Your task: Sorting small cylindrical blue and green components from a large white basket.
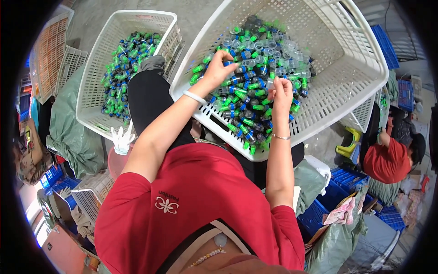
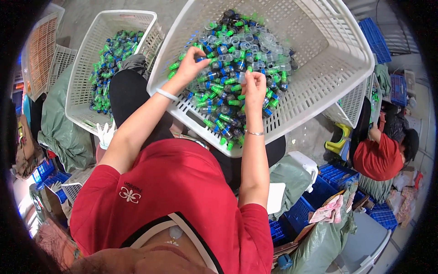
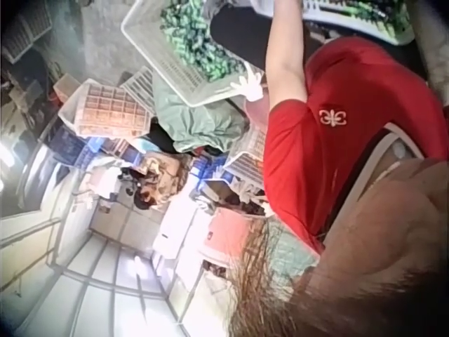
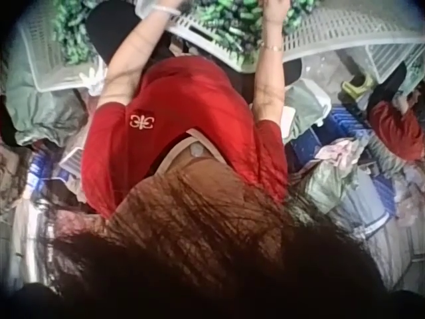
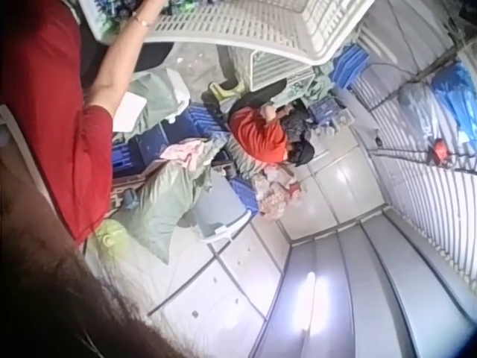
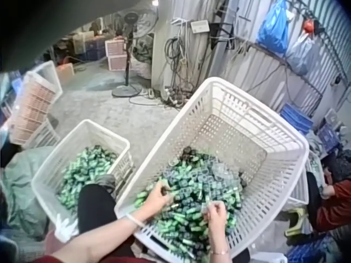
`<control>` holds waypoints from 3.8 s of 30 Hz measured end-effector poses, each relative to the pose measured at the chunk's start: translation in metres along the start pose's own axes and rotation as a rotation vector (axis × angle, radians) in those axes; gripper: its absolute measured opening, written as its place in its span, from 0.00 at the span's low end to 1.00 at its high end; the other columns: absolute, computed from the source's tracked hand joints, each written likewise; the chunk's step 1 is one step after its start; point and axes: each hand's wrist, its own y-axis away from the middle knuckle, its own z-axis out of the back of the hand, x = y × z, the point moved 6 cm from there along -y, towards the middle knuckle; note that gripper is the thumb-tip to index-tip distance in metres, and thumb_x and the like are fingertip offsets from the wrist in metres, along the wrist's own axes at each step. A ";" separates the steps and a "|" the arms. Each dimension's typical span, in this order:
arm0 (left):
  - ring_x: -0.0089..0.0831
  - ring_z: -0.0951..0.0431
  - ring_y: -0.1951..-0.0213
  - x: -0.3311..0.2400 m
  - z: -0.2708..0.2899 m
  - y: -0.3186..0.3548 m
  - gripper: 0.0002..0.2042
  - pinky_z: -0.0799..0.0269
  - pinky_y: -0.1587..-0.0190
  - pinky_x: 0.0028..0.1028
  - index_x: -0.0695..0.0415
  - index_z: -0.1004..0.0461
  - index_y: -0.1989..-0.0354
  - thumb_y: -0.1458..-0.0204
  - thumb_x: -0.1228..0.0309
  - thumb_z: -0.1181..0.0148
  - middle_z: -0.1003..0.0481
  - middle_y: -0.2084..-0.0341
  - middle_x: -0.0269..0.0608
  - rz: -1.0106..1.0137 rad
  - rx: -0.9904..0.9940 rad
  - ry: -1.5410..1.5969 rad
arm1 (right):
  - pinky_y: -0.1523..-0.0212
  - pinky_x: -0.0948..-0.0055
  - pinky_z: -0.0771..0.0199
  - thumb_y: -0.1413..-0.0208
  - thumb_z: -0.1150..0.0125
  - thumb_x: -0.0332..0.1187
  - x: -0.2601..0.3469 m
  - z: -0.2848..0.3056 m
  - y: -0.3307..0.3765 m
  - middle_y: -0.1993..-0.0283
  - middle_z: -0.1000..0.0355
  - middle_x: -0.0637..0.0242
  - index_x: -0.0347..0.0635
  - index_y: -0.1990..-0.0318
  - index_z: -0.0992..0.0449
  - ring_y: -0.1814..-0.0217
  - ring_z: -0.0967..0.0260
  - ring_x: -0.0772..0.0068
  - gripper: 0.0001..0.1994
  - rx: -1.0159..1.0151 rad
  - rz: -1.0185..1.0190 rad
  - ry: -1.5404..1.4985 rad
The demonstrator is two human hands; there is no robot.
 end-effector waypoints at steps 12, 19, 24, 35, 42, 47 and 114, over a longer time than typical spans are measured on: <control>0.21 0.31 0.77 -0.051 0.008 0.056 0.12 0.36 0.75 0.20 0.54 0.33 0.61 0.40 0.57 0.50 0.28 0.73 0.33 0.466 0.300 0.571 | 0.78 0.85 0.41 0.40 0.42 0.36 0.005 -0.073 0.032 0.73 0.34 0.76 0.42 0.63 0.33 0.77 0.41 0.88 0.08 0.258 0.166 0.144; 0.23 0.32 0.79 -0.056 0.017 0.067 0.17 0.35 0.80 0.26 0.57 0.32 0.66 0.38 0.55 0.53 0.31 0.77 0.35 0.087 0.110 0.060 | 0.76 0.73 0.35 0.38 0.46 0.38 0.010 -0.083 0.056 0.78 0.35 0.65 0.39 0.64 0.33 0.79 0.38 0.72 0.11 0.300 0.200 0.392; 0.45 0.28 0.82 -0.059 0.017 0.094 0.14 0.33 0.79 0.39 0.61 0.36 0.67 0.39 0.60 0.50 0.30 0.81 0.48 0.261 0.104 0.073 | 0.75 0.65 0.35 0.37 0.49 0.39 0.011 -0.089 0.095 0.80 0.37 0.55 0.37 0.65 0.35 0.79 0.37 0.58 0.13 0.279 0.455 0.707; 0.54 0.28 0.79 -0.064 0.045 0.107 0.11 0.34 0.78 0.42 0.60 0.37 0.67 0.39 0.64 0.51 0.27 0.82 0.48 0.001 0.034 -0.209 | 0.73 0.67 0.32 0.41 0.43 0.41 0.004 -0.100 0.116 0.75 0.35 0.59 0.40 0.63 0.33 0.73 0.33 0.53 0.13 0.288 0.544 0.653; 0.51 0.26 0.78 -0.077 0.061 0.106 0.10 0.31 0.77 0.41 0.59 0.35 0.67 0.39 0.65 0.51 0.27 0.81 0.47 0.012 0.154 0.074 | 0.76 0.64 0.32 0.46 0.39 0.46 0.042 -0.122 0.129 0.79 0.37 0.62 0.39 0.68 0.31 0.78 0.35 0.53 0.17 0.540 0.828 0.921; 0.47 0.24 0.76 -0.093 0.078 0.116 0.09 0.31 0.76 0.39 0.59 0.34 0.69 0.41 0.66 0.48 0.27 0.80 0.46 -0.170 0.005 -0.154 | 0.81 0.69 0.37 0.43 0.44 0.51 -0.016 -0.122 0.122 0.84 0.39 0.71 0.42 0.74 0.31 0.84 0.39 0.64 0.20 0.554 -0.295 0.238; 0.48 0.30 0.56 -0.103 0.032 0.112 0.18 0.33 0.53 0.36 0.64 0.37 0.49 0.49 0.78 0.44 0.34 0.58 0.53 -0.477 0.311 -0.189 | 0.77 0.75 0.37 0.37 0.49 0.39 0.002 -0.060 0.099 0.78 0.36 0.67 0.41 0.61 0.34 0.79 0.38 0.76 0.10 0.394 -0.360 0.082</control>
